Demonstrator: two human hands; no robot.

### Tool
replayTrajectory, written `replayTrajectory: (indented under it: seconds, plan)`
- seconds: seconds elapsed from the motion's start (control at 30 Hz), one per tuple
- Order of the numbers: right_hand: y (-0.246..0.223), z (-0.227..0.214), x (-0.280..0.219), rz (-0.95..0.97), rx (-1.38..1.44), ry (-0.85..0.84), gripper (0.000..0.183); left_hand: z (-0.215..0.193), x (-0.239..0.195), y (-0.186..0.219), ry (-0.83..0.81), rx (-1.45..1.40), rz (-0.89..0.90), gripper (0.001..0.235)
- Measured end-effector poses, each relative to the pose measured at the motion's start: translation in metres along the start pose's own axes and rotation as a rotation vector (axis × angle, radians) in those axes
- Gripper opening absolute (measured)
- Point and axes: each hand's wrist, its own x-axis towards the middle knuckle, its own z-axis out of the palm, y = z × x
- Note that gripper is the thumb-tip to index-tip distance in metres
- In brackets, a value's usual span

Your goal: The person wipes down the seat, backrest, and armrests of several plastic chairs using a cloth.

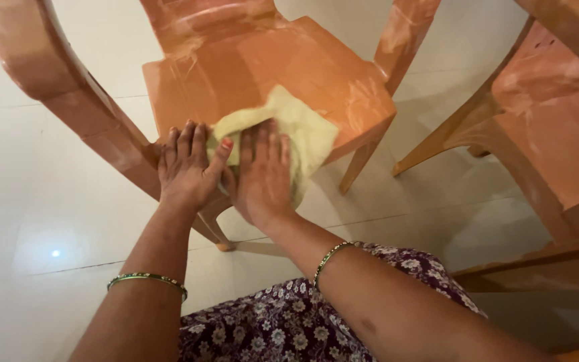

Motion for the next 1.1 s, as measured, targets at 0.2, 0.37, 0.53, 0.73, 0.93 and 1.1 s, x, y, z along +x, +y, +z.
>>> replayTrajectory:
  seconds: [0.2,0.37,0.53,0.73,0.93,1.1]
  plan:
    - [-0.016,0.0,-0.007,-0.464,-0.026,-0.211,0.069,-0.004,0.002,0.0,0.016,-0.178,-0.003,0.101]
    - [-0.002,0.021,-0.015,-0.705,0.058,0.014,0.049,-0.011,0.002,-0.006,0.05,-0.466,0.031,0.104]
    - [0.01,0.026,-0.015,-0.798,0.184,0.032,0.034,-0.025,0.006,-0.006,-0.022,-0.864,-0.022,0.099]
    - [-0.005,0.022,-0.026,-0.871,0.071,0.013,0.021,-0.031,0.0,-0.013,-0.075,-0.908,-0.06,0.09]
    - [0.038,0.025,-0.01,-0.721,0.135,-0.028,0.023,-0.021,-0.003,-0.011,-0.011,-0.471,0.05,0.082]
    - [0.133,-0.006,0.013,-0.179,0.048,0.225,0.015,-0.016,-0.04,-0.006,0.108,-0.04,0.152,0.081]
